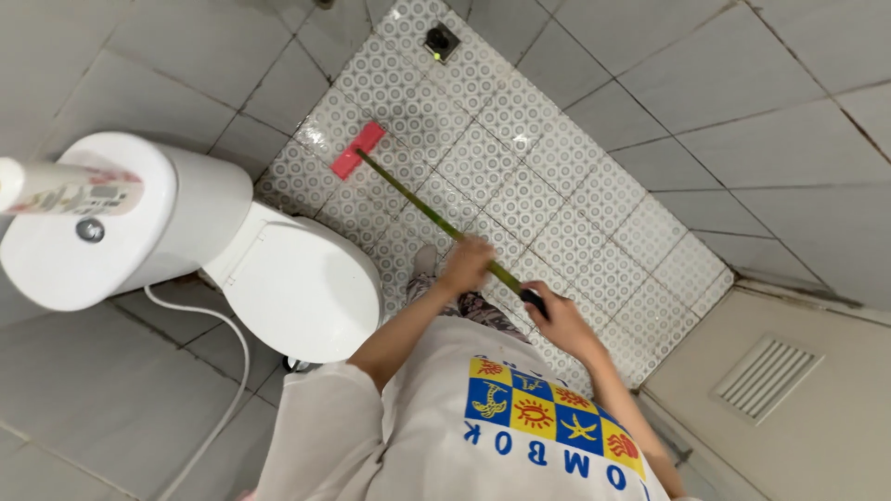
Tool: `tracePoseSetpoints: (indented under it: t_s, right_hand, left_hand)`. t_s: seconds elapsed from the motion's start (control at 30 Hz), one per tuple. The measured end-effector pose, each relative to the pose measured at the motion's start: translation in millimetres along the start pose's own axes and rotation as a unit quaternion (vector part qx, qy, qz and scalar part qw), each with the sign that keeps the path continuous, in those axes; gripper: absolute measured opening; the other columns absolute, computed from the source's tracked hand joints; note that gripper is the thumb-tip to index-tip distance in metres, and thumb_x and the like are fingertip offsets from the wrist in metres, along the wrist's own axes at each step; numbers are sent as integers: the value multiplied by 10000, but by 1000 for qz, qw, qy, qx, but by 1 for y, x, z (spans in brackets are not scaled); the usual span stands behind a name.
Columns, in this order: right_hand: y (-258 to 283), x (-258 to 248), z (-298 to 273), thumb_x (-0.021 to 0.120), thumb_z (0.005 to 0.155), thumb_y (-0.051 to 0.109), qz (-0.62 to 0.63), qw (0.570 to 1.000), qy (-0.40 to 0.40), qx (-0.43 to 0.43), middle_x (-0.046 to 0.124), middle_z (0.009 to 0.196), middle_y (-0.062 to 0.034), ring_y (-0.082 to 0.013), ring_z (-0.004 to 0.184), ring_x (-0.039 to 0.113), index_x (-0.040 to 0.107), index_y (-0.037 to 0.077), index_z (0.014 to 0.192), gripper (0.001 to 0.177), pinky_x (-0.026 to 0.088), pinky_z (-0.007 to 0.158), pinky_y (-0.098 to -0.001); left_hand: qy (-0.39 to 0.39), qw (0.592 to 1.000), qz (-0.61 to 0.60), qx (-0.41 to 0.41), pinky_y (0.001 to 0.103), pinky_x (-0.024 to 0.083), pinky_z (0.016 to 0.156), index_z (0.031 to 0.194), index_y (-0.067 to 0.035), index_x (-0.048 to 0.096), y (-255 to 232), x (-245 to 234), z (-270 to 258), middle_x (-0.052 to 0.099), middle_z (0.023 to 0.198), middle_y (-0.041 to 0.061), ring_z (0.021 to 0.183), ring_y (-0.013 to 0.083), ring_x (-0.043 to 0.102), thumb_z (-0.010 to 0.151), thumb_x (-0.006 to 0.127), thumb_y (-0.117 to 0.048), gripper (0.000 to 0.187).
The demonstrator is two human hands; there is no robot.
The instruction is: Scrubbing the tiled bathroom floor with a brush and cleaning the exterior of the toilet using a bidet sprayer.
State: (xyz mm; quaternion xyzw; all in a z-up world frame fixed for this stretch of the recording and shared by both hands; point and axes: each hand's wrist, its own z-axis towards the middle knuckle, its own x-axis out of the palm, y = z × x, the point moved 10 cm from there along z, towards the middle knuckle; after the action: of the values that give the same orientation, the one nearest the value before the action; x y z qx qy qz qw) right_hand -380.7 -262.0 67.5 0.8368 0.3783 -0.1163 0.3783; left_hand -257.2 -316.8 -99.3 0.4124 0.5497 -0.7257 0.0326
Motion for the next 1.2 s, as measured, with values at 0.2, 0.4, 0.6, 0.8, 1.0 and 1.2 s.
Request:
tracePoseSetpoints:
  t_s: [0.2,0.4,0.6,0.8,1.0,1.2]
  right_hand:
    - [26,11,-4,668,970,174,-10,982,-108,-152,702,687,-111,-194,502,612,634,111,1261,300,497,530,-341]
    - [14,-72,-107,753,844,175,-72,883,-282,-369,705,680,-11,-138,518,631,762,168,854,15,478,498,-281]
    - [37,-81,-109,630,583,264,-99,778,-413,-463,580,607,-137,-326,585,531,792,136,773,280,449,587,-454]
    - [33,-41,33,557,970,121,244,823,-240,-453,489,622,-84,-245,591,520,449,17,594,405,412,595,-355]
    - [30,-32,39,597,979,40,226,826,-283,-432,455,607,-87,-228,563,466,436,1,617,398,379,563,-356]
    - [26,-94,-37,528,993,33,318,806,-273,-419,494,586,-80,-208,558,489,451,-13,632,372,448,595,-350]
  left_hand:
    - [6,960,87,-268,706,370,961,1051,-85,666,70,-25,-8,511,1352,204,1306,452,416,910,776,-257,248]
    - [90,988,-7,-125,653,311,1167,1035,-100,668,-44,59,12,621,1135,153,1175,387,565,971,671,-339,248]
    - [104,988,-53,-105,635,302,1188,932,-127,709,-37,66,42,646,1020,147,1013,377,637,898,723,-258,136]
    - [20,997,-44,-67,491,470,1034,845,-108,712,82,28,111,682,1003,120,1055,349,611,921,733,-272,182]
    - [91,989,7,-112,428,529,950,771,-46,642,81,28,123,667,975,121,1021,290,597,957,724,-335,353]
    - [35,989,-34,-138,467,571,767,798,-84,664,-22,28,110,677,962,86,1012,330,610,980,685,-378,347]
